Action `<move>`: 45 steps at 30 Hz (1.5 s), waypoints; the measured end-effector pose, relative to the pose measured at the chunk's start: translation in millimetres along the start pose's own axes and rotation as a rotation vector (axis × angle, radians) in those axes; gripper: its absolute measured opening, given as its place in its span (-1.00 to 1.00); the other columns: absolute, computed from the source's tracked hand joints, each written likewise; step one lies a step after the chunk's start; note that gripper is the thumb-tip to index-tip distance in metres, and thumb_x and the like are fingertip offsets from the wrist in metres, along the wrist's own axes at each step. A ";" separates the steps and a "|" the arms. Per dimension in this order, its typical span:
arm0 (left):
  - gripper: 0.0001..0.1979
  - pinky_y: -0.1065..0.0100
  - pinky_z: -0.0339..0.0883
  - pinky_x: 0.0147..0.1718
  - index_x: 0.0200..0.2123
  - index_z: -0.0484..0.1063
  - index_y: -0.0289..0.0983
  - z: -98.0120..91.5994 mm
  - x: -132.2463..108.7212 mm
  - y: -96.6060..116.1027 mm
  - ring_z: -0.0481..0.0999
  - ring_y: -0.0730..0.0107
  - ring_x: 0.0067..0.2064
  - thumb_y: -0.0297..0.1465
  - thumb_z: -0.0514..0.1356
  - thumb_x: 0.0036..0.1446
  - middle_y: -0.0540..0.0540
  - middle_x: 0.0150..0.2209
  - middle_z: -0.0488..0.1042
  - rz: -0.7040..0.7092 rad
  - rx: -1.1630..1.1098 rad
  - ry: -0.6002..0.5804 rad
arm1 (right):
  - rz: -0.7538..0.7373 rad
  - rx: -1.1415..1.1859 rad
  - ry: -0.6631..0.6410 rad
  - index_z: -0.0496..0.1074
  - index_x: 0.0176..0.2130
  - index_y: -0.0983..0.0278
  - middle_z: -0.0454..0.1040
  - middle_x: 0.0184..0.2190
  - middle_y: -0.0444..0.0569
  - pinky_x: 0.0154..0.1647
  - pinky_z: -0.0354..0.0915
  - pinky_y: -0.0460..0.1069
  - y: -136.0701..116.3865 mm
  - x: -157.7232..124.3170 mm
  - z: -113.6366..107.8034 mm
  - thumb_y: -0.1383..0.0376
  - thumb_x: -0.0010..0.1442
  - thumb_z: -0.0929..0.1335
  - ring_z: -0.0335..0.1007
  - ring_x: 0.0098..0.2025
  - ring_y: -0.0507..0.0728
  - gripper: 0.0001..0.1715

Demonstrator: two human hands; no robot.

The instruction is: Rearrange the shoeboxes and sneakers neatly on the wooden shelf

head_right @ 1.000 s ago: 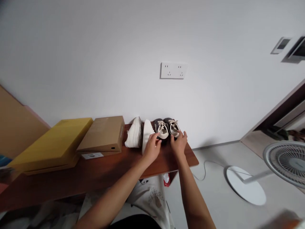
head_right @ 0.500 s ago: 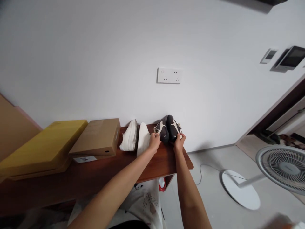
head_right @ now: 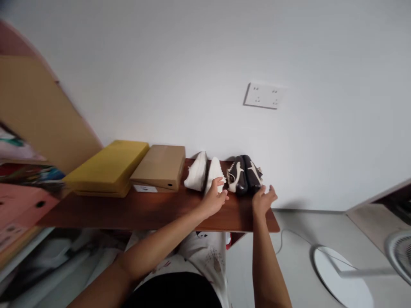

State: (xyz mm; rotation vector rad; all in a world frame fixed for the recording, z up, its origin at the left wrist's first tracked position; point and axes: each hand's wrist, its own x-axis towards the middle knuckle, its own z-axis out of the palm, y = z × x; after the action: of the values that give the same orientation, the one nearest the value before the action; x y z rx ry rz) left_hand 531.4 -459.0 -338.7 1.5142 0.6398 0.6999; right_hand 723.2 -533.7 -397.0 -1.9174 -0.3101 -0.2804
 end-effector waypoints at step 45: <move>-0.58 0.06 0.17 0.25 0.10 0.35 -0.22 -415.9 -158.4 -44.3 0.25 0.06 0.30 -0.15 0.13 0.24 -0.27 0.19 0.34 -0.144 0.210 0.937 | 0.140 0.460 -1.373 0.46 0.12 0.21 0.46 0.17 0.08 0.34 0.14 0.23 -216.1 -356.3 119.0 0.01 0.19 0.38 0.29 0.28 0.29 -0.42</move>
State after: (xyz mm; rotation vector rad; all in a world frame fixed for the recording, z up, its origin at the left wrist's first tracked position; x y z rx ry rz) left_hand 114.6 -302.0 -379.8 1.2502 1.5440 1.2637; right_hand 320.2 -376.4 -371.5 -1.3783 -1.0112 1.1645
